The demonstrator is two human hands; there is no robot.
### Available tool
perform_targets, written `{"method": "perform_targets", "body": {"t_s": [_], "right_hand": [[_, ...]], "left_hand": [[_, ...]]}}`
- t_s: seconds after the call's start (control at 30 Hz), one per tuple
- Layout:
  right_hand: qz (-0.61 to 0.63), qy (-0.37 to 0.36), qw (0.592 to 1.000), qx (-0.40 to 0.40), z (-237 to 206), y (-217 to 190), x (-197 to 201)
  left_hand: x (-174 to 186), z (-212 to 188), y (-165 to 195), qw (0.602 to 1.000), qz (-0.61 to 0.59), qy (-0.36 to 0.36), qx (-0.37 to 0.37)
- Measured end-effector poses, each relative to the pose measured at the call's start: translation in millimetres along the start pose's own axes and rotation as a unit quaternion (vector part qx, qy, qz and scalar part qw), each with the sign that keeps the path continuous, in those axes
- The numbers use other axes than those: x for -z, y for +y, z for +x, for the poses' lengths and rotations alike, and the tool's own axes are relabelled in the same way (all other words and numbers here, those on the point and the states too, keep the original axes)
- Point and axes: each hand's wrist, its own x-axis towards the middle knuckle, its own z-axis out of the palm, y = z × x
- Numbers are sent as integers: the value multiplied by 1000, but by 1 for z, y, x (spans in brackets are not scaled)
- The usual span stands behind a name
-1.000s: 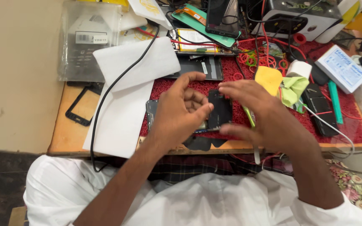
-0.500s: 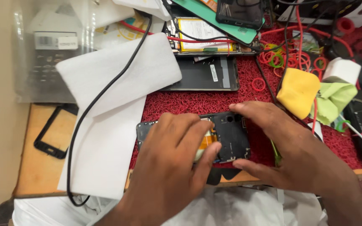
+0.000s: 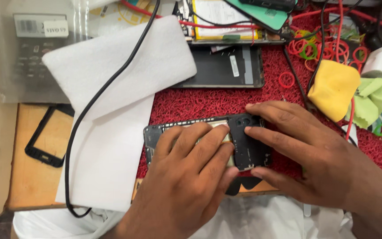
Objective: The person uses a green screwdriver to remove screws from the back of a disassembled mobile phone. They then place a black metal shield over the battery area and continue to secure it with screws.
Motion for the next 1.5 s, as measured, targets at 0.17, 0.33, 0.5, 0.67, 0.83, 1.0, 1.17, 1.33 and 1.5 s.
{"method": "perform_targets", "body": {"t_s": [0.17,0.33,0.5,0.67,0.83,1.0,1.17,1.33,1.5], "right_hand": [[-29,-7,1000,7,-1,-5,-2],[-14,-11,1000,-4,-2,-6,-2],[-4,-18,999,-28,-2,-6,-3],[-30,-6,1000,-10,-2,-8,-3],[9,5,998,-64,-3,-8,-2],[57,33,993,-95,-3,-5,-3],[63,26,997,-47,-4,1,-2],[34,19,998,-48,-6,3,-2],[20,29,999,-35,-5,2,-2]], "left_hand": [[8,0,-1,1000,-6,-18,-1],[12,0,-2,999,-29,-32,-20],[13,-1,-2,997,-54,-57,-11],[13,-1,-3,997,-26,-60,-38],[10,1,-1,996,-3,-74,-41],[8,2,-1,997,9,-63,-46],[4,2,0,997,15,-68,-43],[4,2,0,996,29,-67,-49],[6,3,0,996,33,-73,-45]]}}
